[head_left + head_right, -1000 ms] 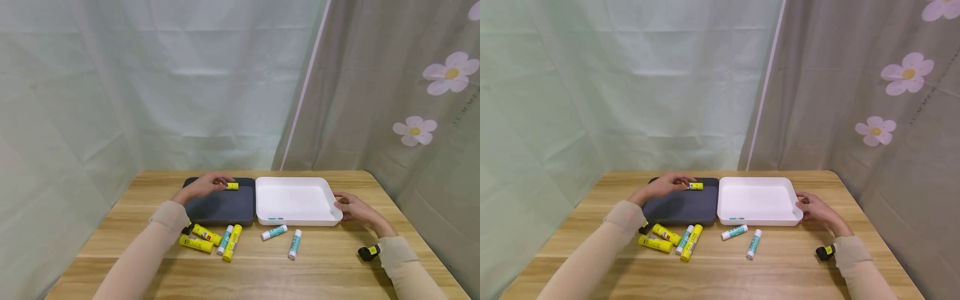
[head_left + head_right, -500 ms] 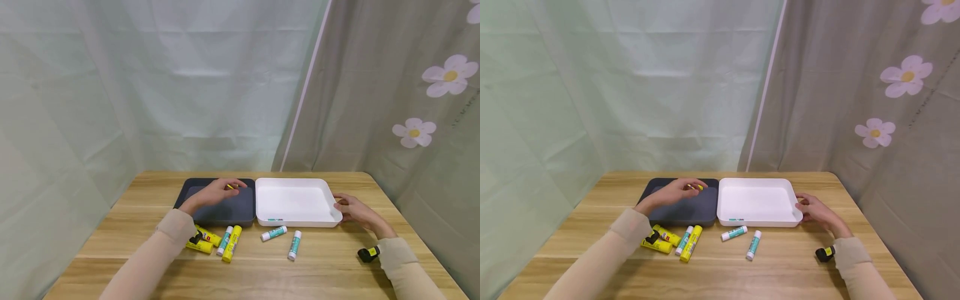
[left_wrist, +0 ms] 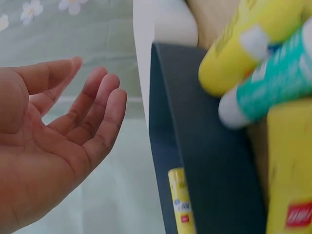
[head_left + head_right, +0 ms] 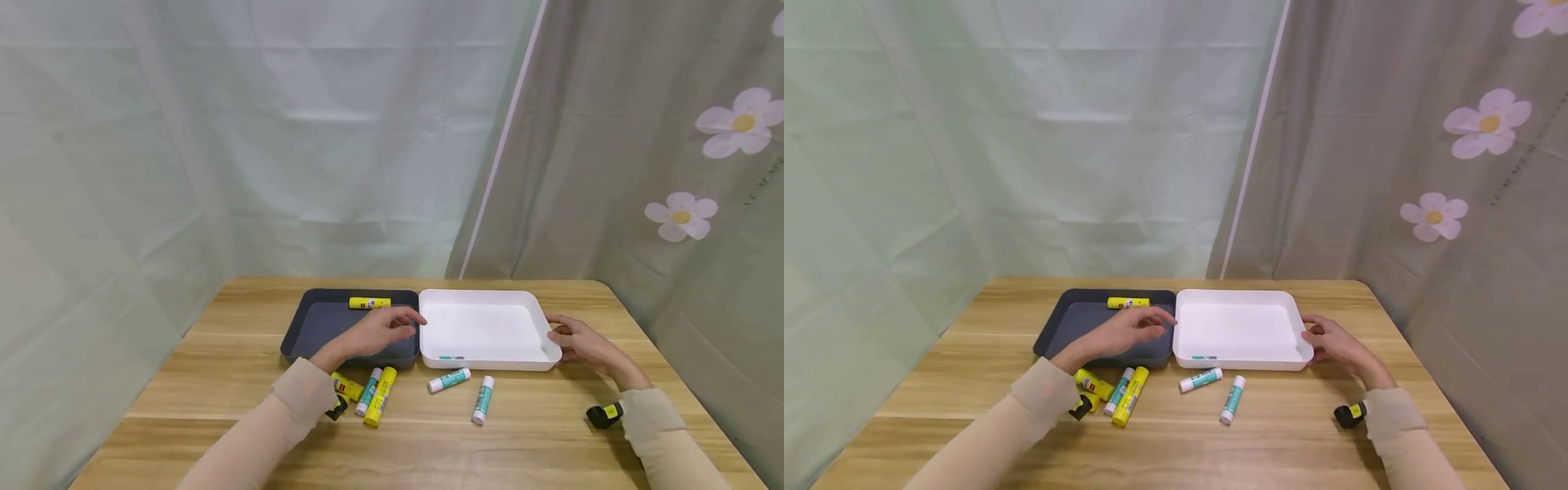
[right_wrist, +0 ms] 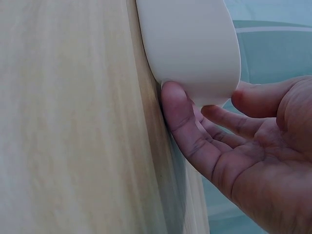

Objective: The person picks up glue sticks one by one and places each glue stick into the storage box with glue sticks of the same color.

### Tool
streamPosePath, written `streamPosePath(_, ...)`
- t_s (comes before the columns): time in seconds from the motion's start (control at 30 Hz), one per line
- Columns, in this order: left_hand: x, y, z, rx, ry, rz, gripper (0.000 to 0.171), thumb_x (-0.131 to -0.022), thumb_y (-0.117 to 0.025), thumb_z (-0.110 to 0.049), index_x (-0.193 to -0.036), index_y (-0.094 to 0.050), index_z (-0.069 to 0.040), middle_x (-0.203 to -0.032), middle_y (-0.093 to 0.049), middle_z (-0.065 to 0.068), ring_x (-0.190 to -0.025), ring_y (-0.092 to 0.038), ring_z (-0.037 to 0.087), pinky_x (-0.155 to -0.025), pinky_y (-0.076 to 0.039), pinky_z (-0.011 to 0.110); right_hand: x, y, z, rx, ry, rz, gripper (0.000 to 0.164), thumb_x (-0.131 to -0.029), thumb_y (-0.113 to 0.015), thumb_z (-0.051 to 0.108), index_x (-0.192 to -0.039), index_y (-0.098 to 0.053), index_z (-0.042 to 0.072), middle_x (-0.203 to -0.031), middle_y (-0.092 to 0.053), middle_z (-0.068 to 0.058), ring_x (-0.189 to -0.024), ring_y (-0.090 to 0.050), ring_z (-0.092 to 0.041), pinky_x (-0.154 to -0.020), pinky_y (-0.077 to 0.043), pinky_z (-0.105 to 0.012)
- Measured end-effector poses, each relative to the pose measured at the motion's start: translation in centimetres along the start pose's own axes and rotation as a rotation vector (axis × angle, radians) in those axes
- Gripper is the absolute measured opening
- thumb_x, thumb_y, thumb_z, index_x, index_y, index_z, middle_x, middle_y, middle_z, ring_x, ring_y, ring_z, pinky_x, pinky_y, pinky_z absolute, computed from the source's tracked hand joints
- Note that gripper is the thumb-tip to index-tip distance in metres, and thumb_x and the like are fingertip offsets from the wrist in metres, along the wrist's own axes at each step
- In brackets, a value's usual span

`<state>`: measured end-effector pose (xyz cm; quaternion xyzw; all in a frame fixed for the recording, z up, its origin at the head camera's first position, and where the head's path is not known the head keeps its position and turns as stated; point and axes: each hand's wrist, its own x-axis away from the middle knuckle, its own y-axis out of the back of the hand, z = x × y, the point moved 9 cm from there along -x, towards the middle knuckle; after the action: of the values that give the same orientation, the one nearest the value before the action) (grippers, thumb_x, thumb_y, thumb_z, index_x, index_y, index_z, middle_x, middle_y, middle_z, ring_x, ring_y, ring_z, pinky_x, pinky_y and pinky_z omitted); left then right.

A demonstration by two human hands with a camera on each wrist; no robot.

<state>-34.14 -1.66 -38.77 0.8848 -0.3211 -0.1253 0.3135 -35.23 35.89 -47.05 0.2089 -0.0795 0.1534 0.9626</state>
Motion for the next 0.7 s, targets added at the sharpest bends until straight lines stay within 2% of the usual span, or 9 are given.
streamPosePath(0.1, 0.1, -1.0, -0.6, -0.035, -0.005, -0.011, 0.026, -0.109, -0.057, -0.016, -0.132, -0.068, -0.014, -0.118, -0.068, 0.005, -0.103, -0.063, 0.019, -0.089, -0.054, 0.036, 0.0, 0.0, 0.0, -0.001, 0.007, 0.005, 0.063, -0.11, -0.051, 0.013, -0.155, -0.019, -0.016, -0.124, -0.052, -0.029, -0.096, -0.065, -0.028, -0.08, -0.059, -0.037)
streamPosePath(0.2, 0.2, -1.9, -1.1, -0.049, -0.027, -0.006, 0.025, -0.108, -0.057, -0.016, -0.131, -0.069, -0.016, -0.114, -0.069, 0.002, -0.101, -0.063, 0.016, -0.089, -0.053, 0.034, 0.0, 0.1, 0.0, -0.006, 0.006, 0.002, 0.063, -0.11, -0.051, 0.014, -0.155, -0.019, -0.016, -0.124, -0.052, -0.029, -0.096, -0.065, -0.028, -0.079, -0.059, -0.037)
streamPosePath(0.3, 0.3, -2.7, -1.5, -0.05, -0.045, -0.003, 0.024, -0.108, -0.057, -0.014, -0.129, -0.07, -0.014, -0.113, -0.071, 0.007, -0.098, -0.063, 0.017, -0.086, -0.052, 0.033, -0.1, 0.0, -0.1, 0.001, 0.009, 0.006, 0.064, -0.11, -0.052, 0.014, -0.156, -0.019, -0.016, -0.125, -0.053, -0.029, -0.096, -0.065, -0.028, -0.079, -0.06, -0.037)
streamPosePath(0.43, 0.4, -3.6, -1.6, -0.069, -0.031, -0.01, 0.023, -0.107, -0.059, -0.01, -0.127, -0.071, -0.01, -0.113, -0.071, 0.012, -0.094, -0.062, 0.016, -0.082, -0.052, 0.03, -0.1, 0.0, -0.2, -0.005, 0.006, 0.005, 0.065, -0.11, -0.052, 0.015, -0.156, -0.019, -0.015, -0.126, -0.053, -0.03, -0.097, -0.065, -0.029, -0.08, -0.06, -0.038)
streamPosePath(0.53, 0.5, -4.2, -1.8, -0.097, -0.021, -0.019, 0.023, -0.106, -0.06, -0.01, -0.126, -0.072, -0.012, -0.109, -0.071, 0.007, -0.091, -0.06, 0.013, -0.079, -0.052, 0.027, 0.0, 0.0, -0.2, -0.009, 0.003, 0.006, 0.065, -0.109, -0.053, 0.015, -0.156, -0.019, -0.015, -0.125, -0.052, -0.029, -0.096, -0.065, -0.029, -0.08, -0.06, -0.038)
streamPosePath(0.7, 0.5, -5.2, -2.3, -0.139, -0.042, -0.024, 0.022, -0.106, -0.061, -0.01, -0.123, -0.074, -0.014, -0.105, -0.072, 0.006, -0.086, -0.061, 0.011, -0.077, -0.051, 0.025, -0.1, 0.0, -0.1, -0.013, 0.007, 0.011, 0.064, -0.11, -0.052, 0.015, -0.156, -0.019, -0.016, -0.126, -0.052, -0.03, -0.096, -0.066, -0.029, -0.08, -0.06, -0.038)
